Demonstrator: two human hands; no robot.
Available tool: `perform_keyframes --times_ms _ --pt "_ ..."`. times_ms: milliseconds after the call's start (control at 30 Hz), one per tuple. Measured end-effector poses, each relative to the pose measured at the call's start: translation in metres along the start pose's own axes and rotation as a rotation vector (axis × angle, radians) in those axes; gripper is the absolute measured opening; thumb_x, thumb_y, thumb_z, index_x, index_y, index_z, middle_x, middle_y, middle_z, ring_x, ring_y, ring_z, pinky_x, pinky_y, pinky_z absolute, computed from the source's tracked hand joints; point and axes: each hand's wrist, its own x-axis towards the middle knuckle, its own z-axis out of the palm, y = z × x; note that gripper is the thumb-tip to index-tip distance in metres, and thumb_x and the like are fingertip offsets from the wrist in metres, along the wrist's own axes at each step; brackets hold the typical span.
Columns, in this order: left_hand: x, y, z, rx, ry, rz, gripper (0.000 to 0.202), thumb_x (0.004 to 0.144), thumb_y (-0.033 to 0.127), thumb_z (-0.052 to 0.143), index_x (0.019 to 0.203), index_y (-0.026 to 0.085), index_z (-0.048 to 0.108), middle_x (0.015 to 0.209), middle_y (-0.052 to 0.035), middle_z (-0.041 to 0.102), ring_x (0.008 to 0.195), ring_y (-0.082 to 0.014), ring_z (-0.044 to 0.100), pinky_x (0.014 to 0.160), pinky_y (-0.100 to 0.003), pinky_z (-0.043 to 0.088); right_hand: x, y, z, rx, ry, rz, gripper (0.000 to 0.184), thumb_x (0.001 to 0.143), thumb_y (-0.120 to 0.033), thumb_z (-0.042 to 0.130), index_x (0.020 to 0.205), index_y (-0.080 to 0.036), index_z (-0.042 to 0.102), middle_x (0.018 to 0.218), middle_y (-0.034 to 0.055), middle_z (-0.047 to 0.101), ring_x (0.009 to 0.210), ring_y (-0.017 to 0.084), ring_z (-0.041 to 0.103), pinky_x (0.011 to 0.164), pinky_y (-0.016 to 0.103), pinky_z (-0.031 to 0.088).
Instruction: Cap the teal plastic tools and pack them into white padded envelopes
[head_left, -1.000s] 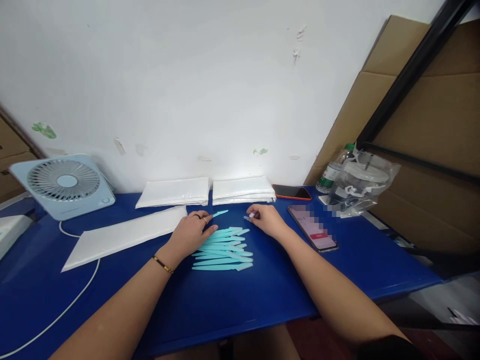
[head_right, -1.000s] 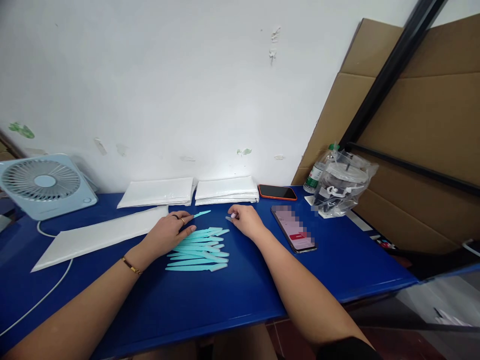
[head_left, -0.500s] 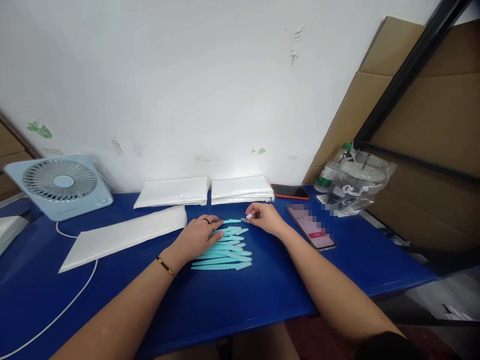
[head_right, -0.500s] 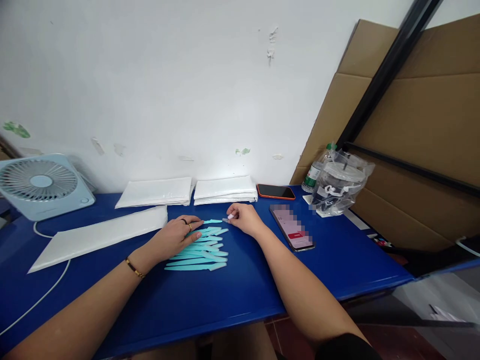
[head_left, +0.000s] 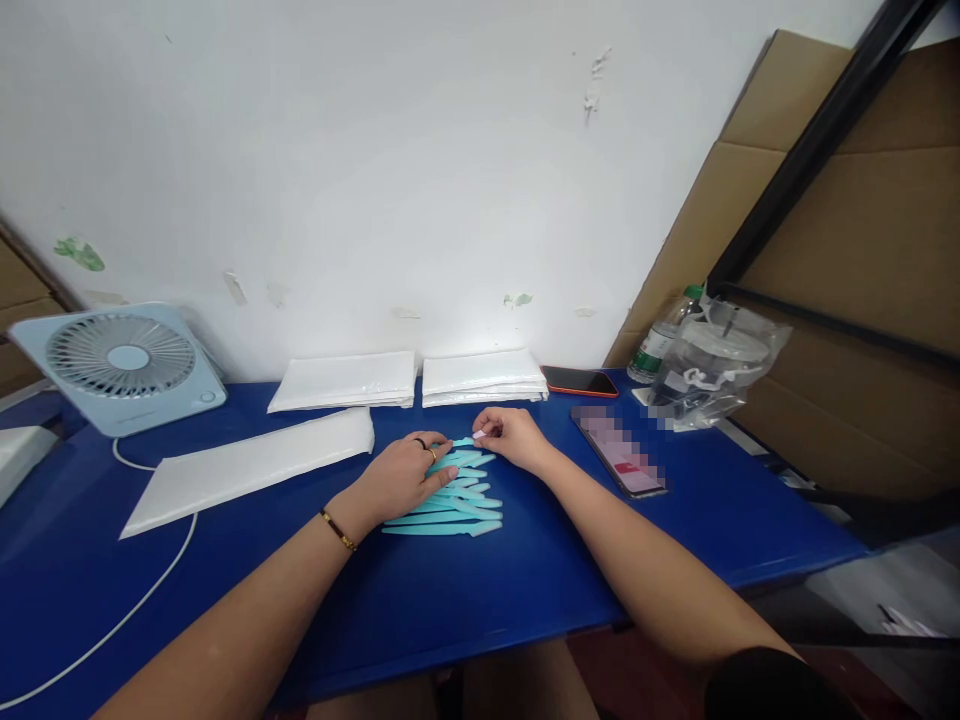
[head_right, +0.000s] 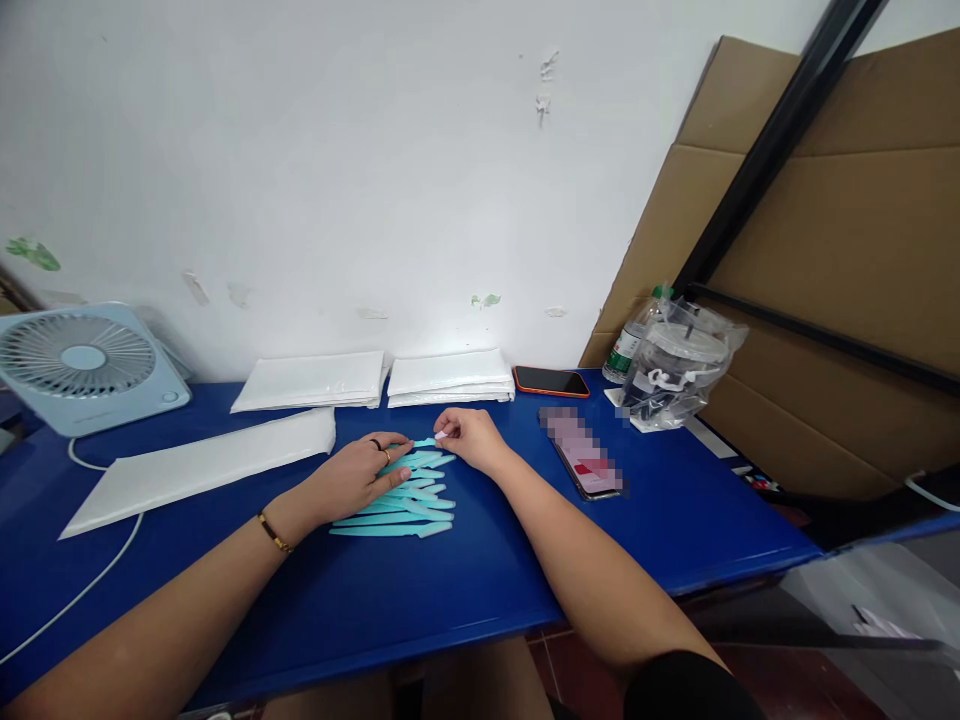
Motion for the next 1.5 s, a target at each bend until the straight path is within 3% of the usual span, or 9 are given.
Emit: perform_keyframes --times_ms 233,367,533,833,967,1100,1300,1400,1500 --pt "-0.019 0.000 -0.015 -0.011 -0.097 -0.073 0.116 0.052 0.077 0.059 0.144 0.018 0.019 0.146 -0.0147 0.028 0.132 -0.0352 0.025 0.104 -0.043 0.028 -0.021 -0.021 -0.017 -0.070 -0.213 -0.066 0.077 0.063 -0.050 0.072 0.131 -0.021 0.046 0.124 0.0119 0.053 0.112 0.026 0.050 0.089 0.039 0.042" --pt "-0.022 0.007 -0.020 0.023 -0.111 -0.116 0.092 0.058 0.067 0.063 0.132 0.020 0.038 0.129 -0.0120 0.046 0.119 -0.0310 0.040 0.097 -0.039 0.035 -0.039 -0.040 -0.016 -0.223 -0.390 -0.170 0.106 0.053 -0.049 0.076 0.142 -0.019 0.027 0.136 0.0148 0.038 0.124 0.033 0.033 0.099 0.046 0.032" --pt "-0.015 0.027 -0.016 0.149 -0.088 -0.111 0.027 0.077 0.032 0.050 0.099 0.018 0.053 0.098 -0.0087 0.057 0.095 -0.0243 0.052 0.080 -0.035 0.044 -0.045 -0.059 0.000 -0.404 -0.364 -0.212 0.049 0.069 -0.026 0.061 0.116 -0.016 0.051 0.106 0.0100 0.051 0.098 0.024 0.048 0.080 0.034 0.044" --pt "-0.004 0.039 0.006 0.230 -0.051 -0.162 0.020 0.073 0.021 0.053 0.092 0.016 0.053 0.094 -0.0093 0.061 0.090 -0.0245 0.057 0.078 -0.034 0.047 -0.038 -0.062 0.015 -0.628 -0.305 -0.220 0.025 0.068 -0.020 0.059 0.093 -0.015 0.054 0.094 0.0090 0.055 0.084 0.022 0.052 0.073 0.034 0.043" --pt "-0.001 0.039 -0.002 0.248 -0.023 -0.251 0.021 0.080 0.027 0.049 0.099 0.018 0.049 0.084 -0.0074 0.064 0.080 -0.0246 0.062 0.068 -0.033 0.048 -0.034 -0.058 -0.003 -0.293 -0.159 -0.194 0.045 0.068 -0.033 0.068 0.108 -0.020 0.054 0.101 0.0067 0.055 0.091 0.022 0.053 0.077 0.034 0.043" --pt "0.000 0.040 -0.006 0.185 0.008 -0.318 0.021 0.081 0.027 0.047 0.101 0.020 0.047 0.079 -0.0051 0.065 0.074 -0.0232 0.064 0.065 -0.031 0.046 -0.028 -0.055 -0.001 0.338 0.121 -0.088 0.042 0.089 -0.048 0.039 0.123 -0.025 0.048 0.116 0.0072 0.054 0.109 0.021 0.050 0.091 0.037 0.041" --pt "0.004 0.042 -0.004 -0.379 0.267 -0.296 0.013 0.078 0.028 0.051 0.088 0.019 0.053 0.076 -0.0018 0.063 0.069 -0.0182 0.061 0.062 -0.028 0.045 -0.028 -0.071 0.013 0.892 0.022 -0.156 0.055 0.081 -0.058 0.050 0.128 -0.029 0.044 0.129 0.0064 0.050 0.122 0.024 0.045 0.098 0.041 0.039" --pt "0.010 0.045 0.001 -0.752 0.401 -0.133 0.021 0.074 0.034 0.058 0.088 0.019 0.055 0.082 -0.0023 0.063 0.075 -0.0182 0.060 0.068 -0.030 0.049 -0.031 -0.081 0.010 0.865 -0.056 -0.217 0.074 0.061 -0.043 0.077 0.127 -0.030 0.044 0.128 0.0053 0.052 0.118 0.025 0.049 0.097 0.041 0.041" --pt "0.016 0.048 0.012 -0.814 0.427 -0.035 0.032 0.063 0.028 0.067 0.092 0.019 0.055 0.091 -0.0044 0.062 0.087 -0.0207 0.058 0.078 -0.034 0.050 -0.032 -0.089 0.011 0.643 -0.083 -0.231 0.033 0.064 -0.032 0.075 0.092 -0.022 0.062 0.110 0.0049 0.063 0.113 0.024 0.053 0.101 0.041 0.037"
